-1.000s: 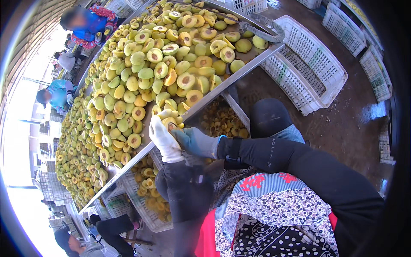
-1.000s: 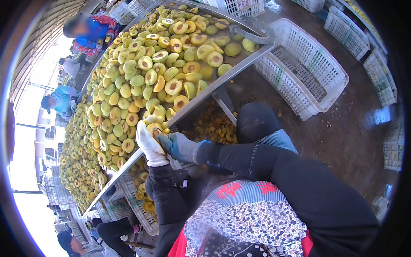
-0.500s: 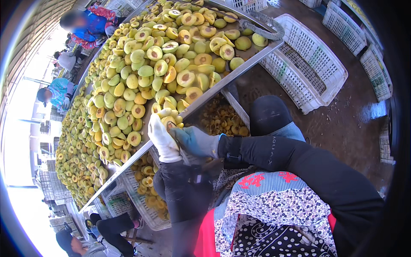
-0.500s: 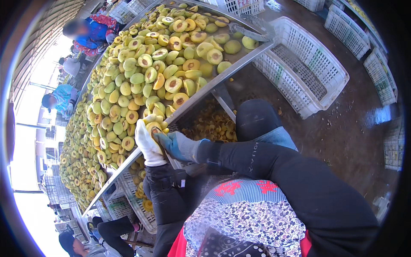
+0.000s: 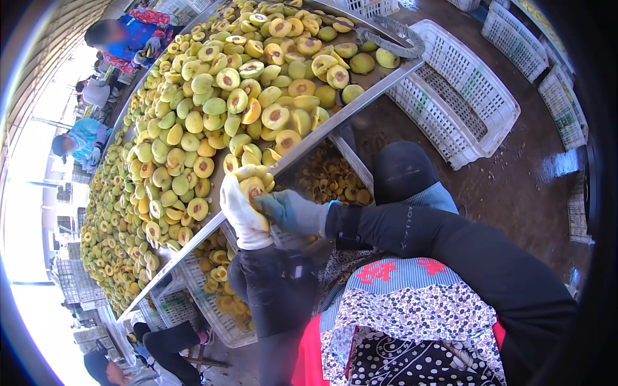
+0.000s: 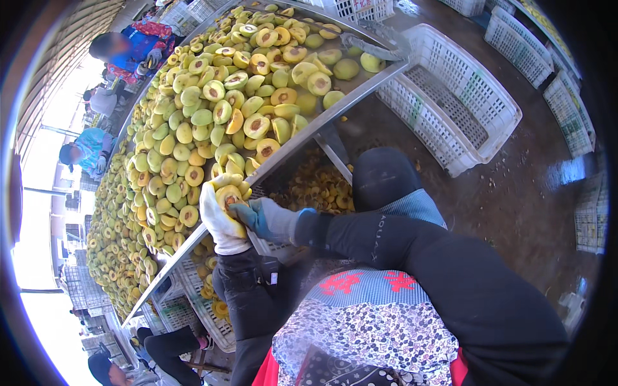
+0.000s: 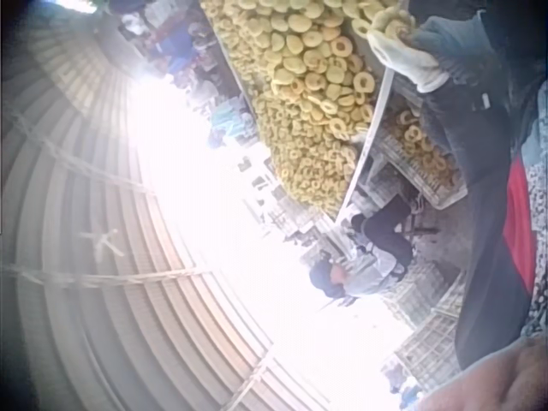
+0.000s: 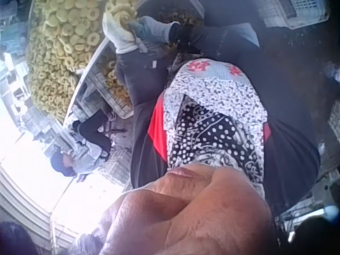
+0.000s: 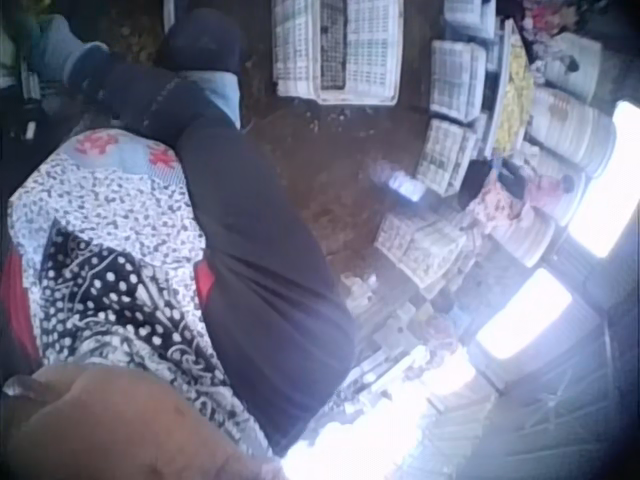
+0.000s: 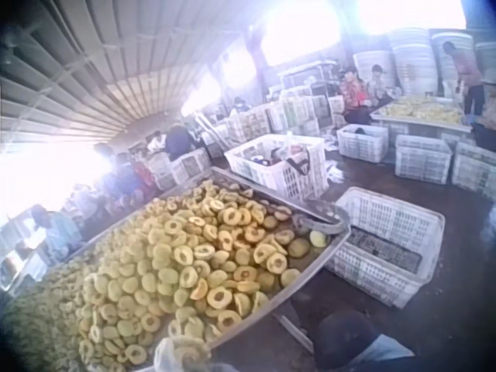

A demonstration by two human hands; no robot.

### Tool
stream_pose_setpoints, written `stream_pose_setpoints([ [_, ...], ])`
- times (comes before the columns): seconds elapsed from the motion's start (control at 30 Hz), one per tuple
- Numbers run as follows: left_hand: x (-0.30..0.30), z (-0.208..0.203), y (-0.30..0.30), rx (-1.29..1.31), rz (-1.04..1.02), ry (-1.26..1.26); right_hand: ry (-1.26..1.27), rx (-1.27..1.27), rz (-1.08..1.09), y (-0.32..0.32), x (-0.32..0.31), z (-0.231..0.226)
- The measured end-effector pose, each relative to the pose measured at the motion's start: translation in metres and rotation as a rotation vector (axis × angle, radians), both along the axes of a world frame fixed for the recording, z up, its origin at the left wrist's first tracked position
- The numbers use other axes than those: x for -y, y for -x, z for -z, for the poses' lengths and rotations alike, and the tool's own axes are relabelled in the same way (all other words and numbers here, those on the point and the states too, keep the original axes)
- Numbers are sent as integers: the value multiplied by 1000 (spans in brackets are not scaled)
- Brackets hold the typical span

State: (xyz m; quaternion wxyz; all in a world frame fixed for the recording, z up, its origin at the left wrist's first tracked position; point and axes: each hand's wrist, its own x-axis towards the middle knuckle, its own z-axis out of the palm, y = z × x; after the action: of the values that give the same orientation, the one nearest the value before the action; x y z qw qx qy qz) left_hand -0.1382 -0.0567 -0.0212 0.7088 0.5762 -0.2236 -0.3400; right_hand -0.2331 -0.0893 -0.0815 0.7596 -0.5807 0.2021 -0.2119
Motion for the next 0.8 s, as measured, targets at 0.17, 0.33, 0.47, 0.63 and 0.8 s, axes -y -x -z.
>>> stream_pose_setpoints([
  [0.17, 4, -3, 0, 12, 59, 15, -131, -41, -13, -1, 1, -3],
  [0.33, 4, -5, 3, 131, -83, -1, -85, -78, -44, 3, 1, -1],
  [0.47, 3, -15, -9, 95, 107, -111, -160, 9, -236, 10, 10, -5],
  [0.63, 5, -23, 0, 121, 259, -229, -161, -55, -366, 11, 25, 9],
  [0.8, 6, -14, 10, -113, 91, 129, -1160, 220, -914, 31, 23, -29],
])
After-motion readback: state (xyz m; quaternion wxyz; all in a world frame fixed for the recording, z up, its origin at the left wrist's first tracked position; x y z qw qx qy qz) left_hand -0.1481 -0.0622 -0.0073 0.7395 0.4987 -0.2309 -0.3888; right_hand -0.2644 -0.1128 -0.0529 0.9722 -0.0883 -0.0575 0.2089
